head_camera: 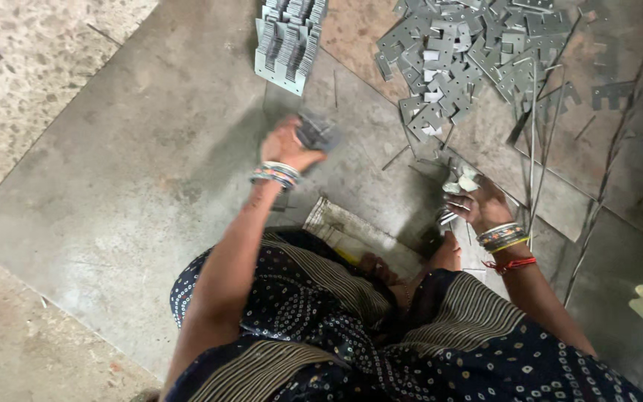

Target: The person sits on the floor and uses a white cloth to wipe and clean small, L-shaped metal parts. They pick up parts from a pile, wipe them, and place them into a neat stack. The person repeats this process continuously throughout the video.

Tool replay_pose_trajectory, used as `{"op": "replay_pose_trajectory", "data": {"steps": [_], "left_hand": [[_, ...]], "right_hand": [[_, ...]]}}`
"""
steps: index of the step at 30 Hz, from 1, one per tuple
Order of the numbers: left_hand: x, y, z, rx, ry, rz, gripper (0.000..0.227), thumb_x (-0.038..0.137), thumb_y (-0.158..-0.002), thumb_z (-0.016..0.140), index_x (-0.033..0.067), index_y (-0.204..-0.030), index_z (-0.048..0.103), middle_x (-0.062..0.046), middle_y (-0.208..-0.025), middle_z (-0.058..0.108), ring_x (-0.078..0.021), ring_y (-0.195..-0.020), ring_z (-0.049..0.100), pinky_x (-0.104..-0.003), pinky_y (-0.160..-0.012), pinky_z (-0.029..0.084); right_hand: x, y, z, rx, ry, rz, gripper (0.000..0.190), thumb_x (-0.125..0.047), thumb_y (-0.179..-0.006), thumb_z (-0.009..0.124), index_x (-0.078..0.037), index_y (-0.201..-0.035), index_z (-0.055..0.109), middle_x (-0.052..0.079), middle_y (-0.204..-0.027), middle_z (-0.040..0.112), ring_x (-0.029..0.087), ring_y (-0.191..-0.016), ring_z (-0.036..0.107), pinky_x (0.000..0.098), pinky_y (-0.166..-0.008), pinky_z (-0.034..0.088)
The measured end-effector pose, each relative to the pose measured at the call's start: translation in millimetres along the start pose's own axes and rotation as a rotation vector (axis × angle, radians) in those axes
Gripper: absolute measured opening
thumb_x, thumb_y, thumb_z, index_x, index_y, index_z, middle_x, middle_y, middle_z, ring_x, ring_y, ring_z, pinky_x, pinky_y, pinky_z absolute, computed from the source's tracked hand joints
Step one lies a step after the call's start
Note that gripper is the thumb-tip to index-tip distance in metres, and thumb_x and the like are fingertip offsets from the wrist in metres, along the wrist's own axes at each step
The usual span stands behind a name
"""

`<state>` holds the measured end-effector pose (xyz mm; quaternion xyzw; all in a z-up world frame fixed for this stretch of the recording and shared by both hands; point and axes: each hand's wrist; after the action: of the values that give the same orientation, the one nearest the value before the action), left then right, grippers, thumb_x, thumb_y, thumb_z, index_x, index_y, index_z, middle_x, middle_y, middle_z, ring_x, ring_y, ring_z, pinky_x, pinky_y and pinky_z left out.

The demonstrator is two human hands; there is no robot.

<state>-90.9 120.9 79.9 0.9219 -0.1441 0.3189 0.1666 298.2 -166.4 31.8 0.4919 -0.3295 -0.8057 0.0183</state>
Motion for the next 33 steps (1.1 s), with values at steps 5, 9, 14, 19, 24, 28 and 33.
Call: {"op": "replay_pose_trajectory", "data": {"steps": [5,9,14,19,24,28,33], "left_hand": [[-22,-21,-50,-0.209,-0.514,0.304,0.078,0.023,-0.057,0.094,0.0142,-0.127,0.060,-0.009,-0.126,0.065,-0.0327,-0.120,0.062,-0.046,-0.100,0.051],[-16,-43,-60,-0.168,-0.696,0.461,0.088,0.024,-0.055,0.096,0.0253,-0.134,0.057,-0.007,-0.133,0.057,-0.0312,-0.131,0.049,-0.053,-0.112,0.036],[-1,-68,-65,0.141,-0.668,0.384,0.116,0.025,-0.056,0.096,0.0296,-0.158,0.042,-0.012,-0.141,0.047,-0.0359,-0.136,0.042,-0.059,-0.120,0.026],[-3,-50,-59,0.319,-0.566,0.357,0.122,0.021,-0.055,0.097,0.0310,-0.162,0.038,-0.012,-0.155,0.039,-0.0388,-0.138,0.040,-0.057,-0.122,0.024],[2,6,-36,0.394,-0.309,0.295,0.121,0.012,-0.059,0.094,0.0273,-0.163,0.036,-0.016,-0.162,0.032,-0.0417,-0.147,0.031,-0.056,-0.119,0.028],[6,67,-25,0.265,-0.015,0.269,0.116,0.022,-0.061,0.097,0.0209,-0.159,0.036,-0.022,-0.159,0.030,-0.0464,-0.140,0.036,-0.060,-0.113,0.033],[19,105,-15,0.255,0.191,0.344,0.102,0.026,-0.066,0.096,0.0126,-0.152,0.043,-0.025,-0.147,0.038,-0.0434,-0.133,0.046,-0.056,-0.101,0.052]], "right_hand": [[1,-2,-6,-0.122,-0.197,0.053,0.043,-0.023,-0.097,0.059,-0.003,-0.135,0.052,0.027,-0.128,0.065,0.043,-0.112,0.067,0.0531,-0.094,0.055],[7,-1,-8,-0.100,-0.062,0.037,0.043,-0.021,-0.102,0.058,-0.003,-0.140,0.051,0.025,-0.129,0.066,0.041,-0.112,0.066,0.0518,-0.095,0.054],[6,1,-23,-0.076,0.066,-0.072,0.049,-0.017,-0.096,0.062,-0.005,-0.141,0.047,0.021,-0.126,0.068,0.035,-0.107,0.071,0.0499,-0.092,0.057],[-1,10,-42,0.558,1.111,-0.215,0.049,-0.018,-0.095,0.066,-0.004,-0.142,0.061,0.026,-0.108,0.076,0.034,-0.099,0.076,0.0446,-0.089,0.060],[-15,31,-74,0.901,1.253,-0.413,0.056,-0.027,-0.086,0.084,-0.003,-0.132,0.063,0.026,-0.118,0.065,0.040,-0.092,0.069,0.0492,-0.084,0.055],[-5,48,-102,1.068,1.586,-0.583,0.066,-0.025,-0.062,0.090,-0.001,-0.119,0.067,0.025,-0.113,0.060,0.047,-0.100,0.063,0.0523,-0.083,0.055],[9,40,-129,1.006,1.381,-0.364,0.053,-0.032,-0.071,0.089,-0.003,-0.110,0.068,0.023,-0.112,0.065,0.044,-0.102,0.064,0.0526,-0.087,0.054]]}}
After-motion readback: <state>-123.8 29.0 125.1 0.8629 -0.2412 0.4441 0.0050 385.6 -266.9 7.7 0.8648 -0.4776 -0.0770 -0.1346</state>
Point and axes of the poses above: each hand's wrist, its own y-axis away from the middle knuckle, its own z-axis out of the palm, x = y × z
